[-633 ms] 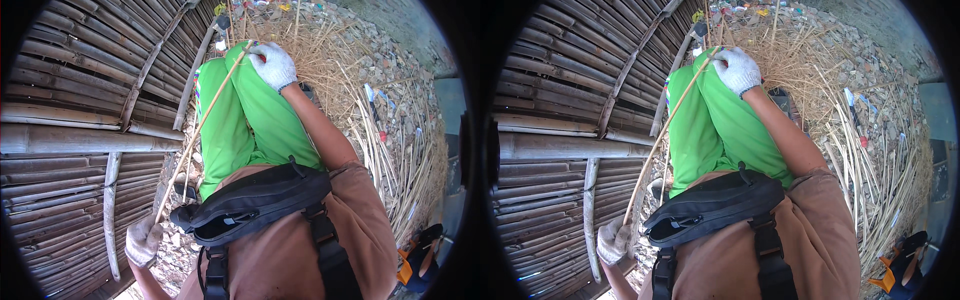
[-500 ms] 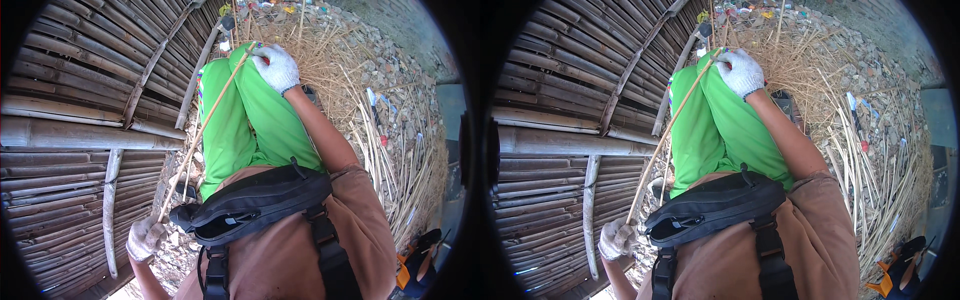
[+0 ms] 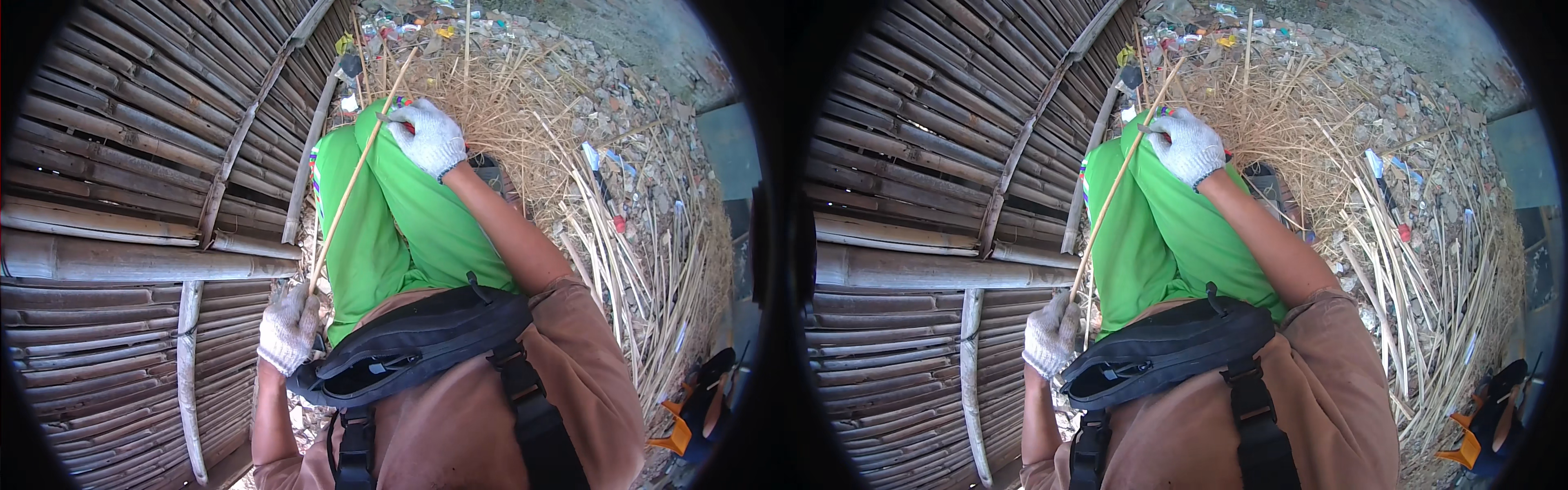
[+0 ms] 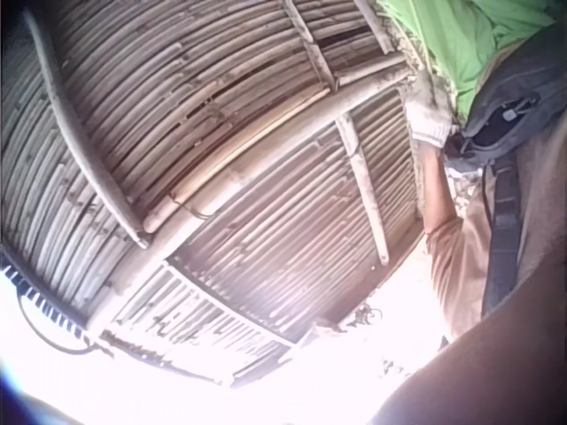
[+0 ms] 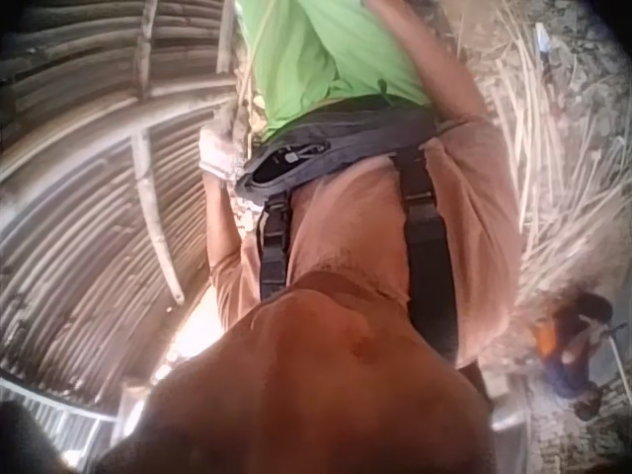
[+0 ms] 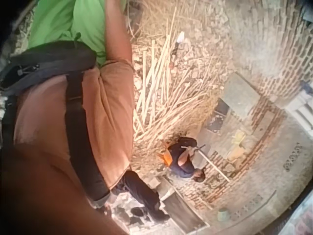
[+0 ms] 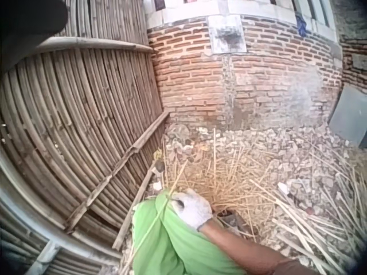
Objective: The person strips bark or fibers from a bamboo stick using a small hand tool, then shakes and turns the stick to continue the process across its length.
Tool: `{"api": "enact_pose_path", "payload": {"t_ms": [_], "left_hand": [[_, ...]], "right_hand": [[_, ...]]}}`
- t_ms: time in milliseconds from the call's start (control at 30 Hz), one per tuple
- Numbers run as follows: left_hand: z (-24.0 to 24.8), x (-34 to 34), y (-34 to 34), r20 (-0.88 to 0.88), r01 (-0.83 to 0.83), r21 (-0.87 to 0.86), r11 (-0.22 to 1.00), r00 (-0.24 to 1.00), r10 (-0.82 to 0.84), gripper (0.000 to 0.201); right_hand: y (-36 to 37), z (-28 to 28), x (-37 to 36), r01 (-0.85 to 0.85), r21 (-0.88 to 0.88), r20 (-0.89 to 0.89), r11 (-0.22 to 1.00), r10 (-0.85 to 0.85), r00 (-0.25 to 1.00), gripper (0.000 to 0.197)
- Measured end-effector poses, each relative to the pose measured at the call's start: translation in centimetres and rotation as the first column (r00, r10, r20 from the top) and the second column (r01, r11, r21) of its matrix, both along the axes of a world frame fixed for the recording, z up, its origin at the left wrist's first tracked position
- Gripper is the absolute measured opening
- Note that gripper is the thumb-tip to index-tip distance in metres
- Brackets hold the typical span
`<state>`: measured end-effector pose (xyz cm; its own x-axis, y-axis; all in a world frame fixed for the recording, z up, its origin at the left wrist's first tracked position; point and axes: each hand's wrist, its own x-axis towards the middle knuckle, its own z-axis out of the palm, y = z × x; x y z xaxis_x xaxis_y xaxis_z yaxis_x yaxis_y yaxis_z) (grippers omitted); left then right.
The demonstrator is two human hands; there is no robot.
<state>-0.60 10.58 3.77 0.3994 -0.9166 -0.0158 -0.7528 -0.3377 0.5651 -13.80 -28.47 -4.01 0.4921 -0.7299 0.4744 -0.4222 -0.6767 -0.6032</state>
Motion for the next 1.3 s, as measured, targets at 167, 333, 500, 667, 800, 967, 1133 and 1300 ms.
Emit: {"api": "enact_pose_path", "payload": {"t_ms": [167, 333, 500, 667, 800, 967, 1133, 1300], "left_hand": [[1.5, 0.2, 5.5, 0.024, 0.008, 0.022, 1.0, 1.0, -0.009, 0.029], [4.9, -1.3, 9.7, 0.111, -0.119, 0.179, 0.977, 0.989, 0.1, 0.019], [7.7, -0.6, 14.1, 0.086, -0.136, 0.216, 0.967, 0.989, 0.12, 0.02], [7.6, -0.1, 13.2, -0.202, -0.134, 0.313, 0.94, 0.958, 0.204, 0.031], [2.1, 1.1, 10.3, -0.031, 0.177, 0.049, 0.983, 0.984, -0.175, 0.038], [1.8, -0.1, 3.5, -0.547, -0.156, 0.203, 0.967, 0.801, 0.244, 0.034], [3.0, 0.3, 3.8, -0.554, -0.17, 0.224, 0.96, 0.788, 0.269, 0.035], [3.7, 1.0, 9.8, -0.439, -0.063, 0.18, 0.982, 0.888, 0.138, 0.039]], "right_hand": [[-0.3, 0.1, 0.3, 0.02, 0.042, -0.033, 0.999, -0.018, 0.999, 0.019], [0.1, 0.5, 0.2, -0.001, 0.036, -0.068, 0.999, 0.004, 0.998, 0.022], [-0.6, 0.0, 0.2, 0.007, 0.014, -0.065, 1.0, -0.006, 0.998, 0.025], [-0.8, -0.5, 0.0, 0.016, -0.07, 0.033, 0.997, -0.013, 0.999, 0.02], [0.0, 0.6, 0.1, -0.026, 0.011, -0.044, 1.0, 0.027, 0.999, 0.022], [0.5, 1.5, -0.3, -0.027, 0.011, -0.061, 1.0, 0.028, 0.998, 0.018], [0.2, 0.7, -0.1, -0.006, 0.029, -0.045, 1.0, 0.007, 0.999, 0.019], [-0.1, 0.5, 0.1, 0.001, 0.04, -0.047, 0.999, 0.001, 0.999, 0.023]]}}
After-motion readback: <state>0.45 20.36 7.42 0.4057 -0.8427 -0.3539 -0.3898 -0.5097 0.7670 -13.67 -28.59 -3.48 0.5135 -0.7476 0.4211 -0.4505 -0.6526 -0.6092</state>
